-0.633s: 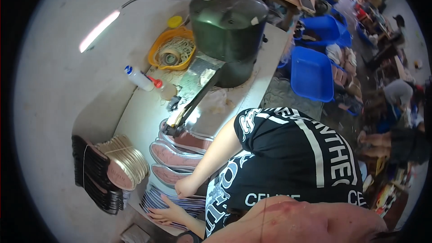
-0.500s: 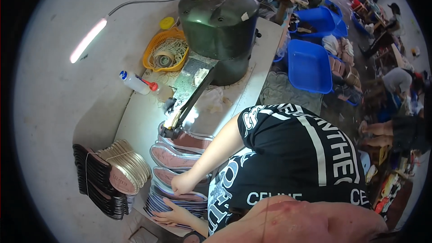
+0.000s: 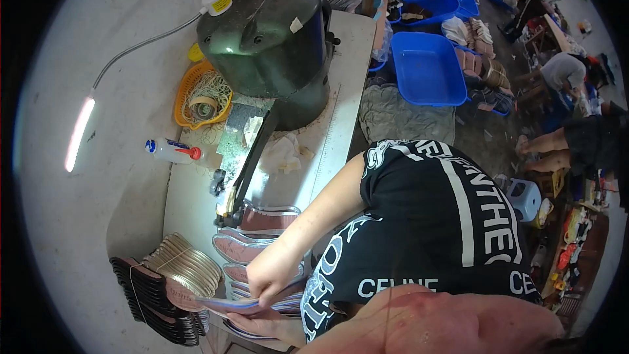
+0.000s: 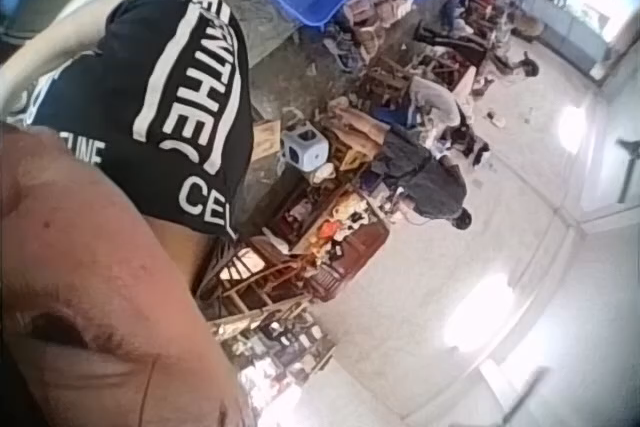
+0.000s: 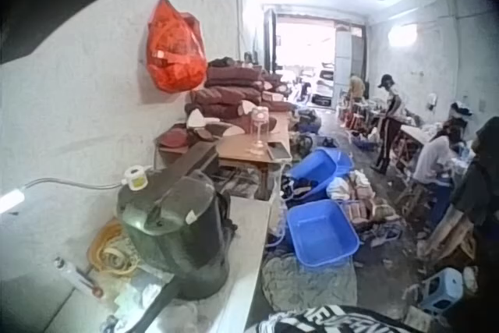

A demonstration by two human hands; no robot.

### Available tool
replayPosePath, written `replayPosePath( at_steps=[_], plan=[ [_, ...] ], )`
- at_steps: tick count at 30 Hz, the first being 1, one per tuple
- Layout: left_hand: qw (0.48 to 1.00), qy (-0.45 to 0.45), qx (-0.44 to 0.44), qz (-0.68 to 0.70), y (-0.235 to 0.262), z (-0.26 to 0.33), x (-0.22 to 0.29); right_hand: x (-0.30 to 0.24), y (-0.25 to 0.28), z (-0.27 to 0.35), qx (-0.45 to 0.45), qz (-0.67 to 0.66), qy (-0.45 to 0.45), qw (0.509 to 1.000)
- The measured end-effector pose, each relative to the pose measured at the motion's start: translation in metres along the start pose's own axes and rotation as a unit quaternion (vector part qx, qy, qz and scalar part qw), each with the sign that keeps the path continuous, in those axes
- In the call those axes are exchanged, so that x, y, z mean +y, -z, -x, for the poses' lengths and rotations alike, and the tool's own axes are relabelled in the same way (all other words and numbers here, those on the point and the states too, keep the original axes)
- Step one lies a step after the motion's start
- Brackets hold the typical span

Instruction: The recorder is inspecting and organizing a stack of pink shoe insoles, checking the edges and aligning them at a manufacturing workstation.

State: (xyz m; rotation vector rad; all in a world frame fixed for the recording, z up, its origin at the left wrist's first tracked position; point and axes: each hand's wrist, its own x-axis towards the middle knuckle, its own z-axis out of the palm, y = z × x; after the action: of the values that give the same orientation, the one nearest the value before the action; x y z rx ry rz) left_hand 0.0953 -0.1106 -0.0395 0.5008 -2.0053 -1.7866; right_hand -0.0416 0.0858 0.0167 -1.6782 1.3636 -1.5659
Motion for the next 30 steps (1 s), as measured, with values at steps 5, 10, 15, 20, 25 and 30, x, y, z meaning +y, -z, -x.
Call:
replayPosePath(
  at_steps=[5,10,15,20,25,30],
  plan=[
    [0.901,0.118,-0.181,0.377,-0.03,-0.003,0.032,0.002,0.019,0.004,0.014,-0.392,-0.166,0.905],
    [0.99,-0.041,0.137,-0.018,-0.117,0.016,0.07,0.026,0.033,0.009,0.006,-0.418,-0.149,0.896],
    [0.968,0.072,0.013,0.238,-0.129,-0.027,0.078,-0.001,0.062,0.02,0.045,-0.277,-0.232,0.931],
    [0.949,0.04,-0.081,0.303,-0.134,-0.049,0.092,-0.015,0.069,0.023,0.033,-0.249,-0.259,0.933],
    [0.969,-0.001,0.067,0.238,-0.152,-0.061,0.077,-0.025,0.083,0.023,0.09,-0.104,-0.271,0.953],
    [0.986,-0.072,0.107,0.103,-0.161,-0.057,0.076,-0.009,0.075,0.03,0.208,0.077,-0.241,0.945]
  ],
)
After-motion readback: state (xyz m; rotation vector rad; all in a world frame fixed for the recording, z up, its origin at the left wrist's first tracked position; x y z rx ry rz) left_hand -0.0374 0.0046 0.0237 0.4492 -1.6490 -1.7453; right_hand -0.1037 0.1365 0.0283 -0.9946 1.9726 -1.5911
